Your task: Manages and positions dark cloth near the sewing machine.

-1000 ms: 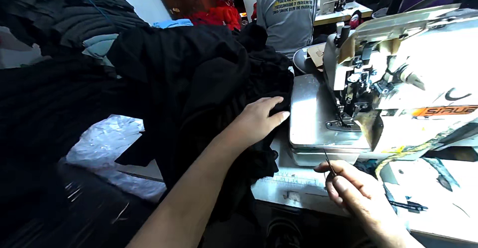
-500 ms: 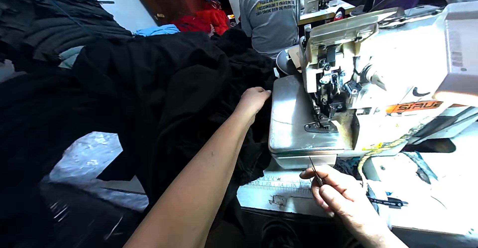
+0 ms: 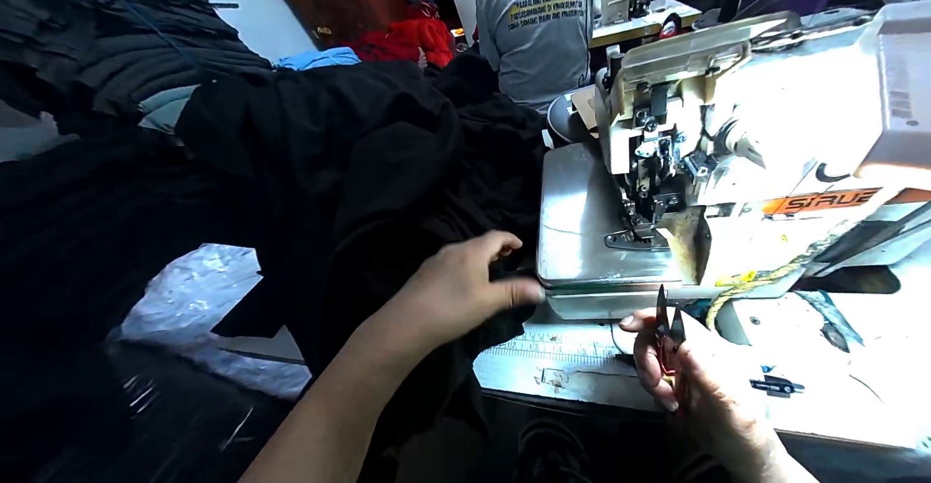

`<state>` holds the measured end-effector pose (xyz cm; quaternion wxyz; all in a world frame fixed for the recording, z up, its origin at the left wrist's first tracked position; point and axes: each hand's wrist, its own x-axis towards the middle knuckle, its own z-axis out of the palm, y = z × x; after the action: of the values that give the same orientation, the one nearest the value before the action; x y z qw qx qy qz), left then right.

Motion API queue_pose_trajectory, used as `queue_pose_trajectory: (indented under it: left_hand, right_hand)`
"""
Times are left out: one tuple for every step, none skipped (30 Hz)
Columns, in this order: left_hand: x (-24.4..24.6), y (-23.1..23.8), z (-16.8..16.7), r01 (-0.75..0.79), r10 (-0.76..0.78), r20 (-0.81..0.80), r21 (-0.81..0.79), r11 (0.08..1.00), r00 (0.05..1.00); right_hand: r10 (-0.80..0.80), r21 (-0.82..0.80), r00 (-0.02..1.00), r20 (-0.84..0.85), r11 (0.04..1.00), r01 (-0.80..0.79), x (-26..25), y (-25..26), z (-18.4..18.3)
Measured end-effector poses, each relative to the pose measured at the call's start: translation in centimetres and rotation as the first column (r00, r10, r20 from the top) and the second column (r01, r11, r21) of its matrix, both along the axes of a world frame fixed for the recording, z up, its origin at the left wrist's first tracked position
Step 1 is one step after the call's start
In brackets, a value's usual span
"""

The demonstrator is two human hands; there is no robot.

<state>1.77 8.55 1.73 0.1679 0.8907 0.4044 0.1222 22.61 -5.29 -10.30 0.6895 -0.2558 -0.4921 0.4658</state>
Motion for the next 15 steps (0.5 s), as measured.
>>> queue_pose_trajectory:
  left_hand:
    - [-0.4, -0.4, -1.2, 0.032, -0.030, -0.079, 0.035, 0.999, 0.996]
    - [-0.6, -0.6, -2.3, 0.076, -0.062, -0.136, 0.107, 0.991, 0.989]
    - [-0.9, -0.6, -3.3, 0.127, -0.096, -0.147, 0.218, 0.968, 0.985]
    - [-1.2, -0.4, -3.9, 0.162, -0.133, -0.110, 0.322, 0.933, 0.985]
    - [-1.5, -0.3, -3.9, 0.171, -0.167, -0.045, 0.377, 0.910, 0.985]
    - [-1.9, -0.4, -3.2, 0.159, -0.184, 0.034, 0.365, 0.917, 0.982]
    - [-2.6, -0.4, -2.2, 0.147, -0.193, 0.113, 0.329, 0.933, 0.975]
    - [-3.5, -0.3, -1.4, 0.152, -0.207, 0.189, 0.271, 0.950, 0.960]
    - [-4.6, 0.0, -0.7, 0.185, -0.233, 0.280, 0.186, 0.965, 0.931]
    - [-5.8, 0.4, -0.4, 0.245, -0.263, 0.378, 0.097, 0.965, 0.888]
    - [-7.0, 0.7, -0.3, 0.312, -0.294, 0.452, 0.035, 0.949, 0.842]
    - [-8.1, 1.1, -0.2, 0.385, -0.338, 0.492, 0.005, 0.923, 0.802]
    - [-9.2, 1.4, -0.2, 0.449, -0.380, 0.523, -0.006, 0.894, 0.763]
    - [-10.1, 1.4, -0.3, 0.487, -0.403, 0.557, -0.003, 0.874, 0.726]
    - [-10.9, 1.2, -0.5, 0.489, -0.398, 0.591, 0.006, 0.872, 0.702]
  right_hand:
    - [0.001, -0.012, 1.000, 0.011, 1.000, -0.001, 0.0, -0.1, 0.1]
    - [0.002, -0.020, 1.000, 0.022, 1.000, -0.002, 0.0, -0.1, 0.1]
    - [0.007, -0.017, 1.000, 0.029, 1.000, -0.006, 0.0, 0.0, 0.1]
    - [0.012, -0.008, 0.999, 0.033, 1.000, -0.012, 0.0, 0.0, 0.1]
    - [0.020, 0.003, 0.999, 0.032, 1.000, -0.020, 0.0, 0.1, 0.1]
    - [0.024, 0.010, 0.999, 0.031, 1.000, -0.024, 0.0, 0.1, 0.0]
    - [0.024, 0.015, 0.999, 0.036, 1.000, -0.024, 0.0, 0.0, 0.0]
    - [0.018, 0.011, 0.998, 0.053, 1.000, -0.019, 0.0, 0.0, 0.1]
    - [0.010, 0.003, 0.998, 0.069, 1.000, -0.010, 0.0, 0.0, 0.1]
    - [0.006, -0.004, 0.996, 0.089, 1.000, -0.006, 0.0, -0.1, 0.2]
    - [0.008, -0.009, 0.994, 0.106, 1.000, -0.007, 0.0, 0.0, 0.2]
    - [0.009, -0.014, 0.992, 0.123, 1.000, -0.007, 0.0, 0.0, 0.3]
    - [0.015, -0.020, 0.992, 0.128, 1.000, -0.012, 0.0, 0.0, 0.3]
    - [0.027, -0.027, 0.992, 0.122, 0.999, -0.024, 0.0, 0.1, 0.4]
    - [0.052, -0.035, 0.994, 0.100, 0.998, -0.048, 0.0, 0.1, 0.5]
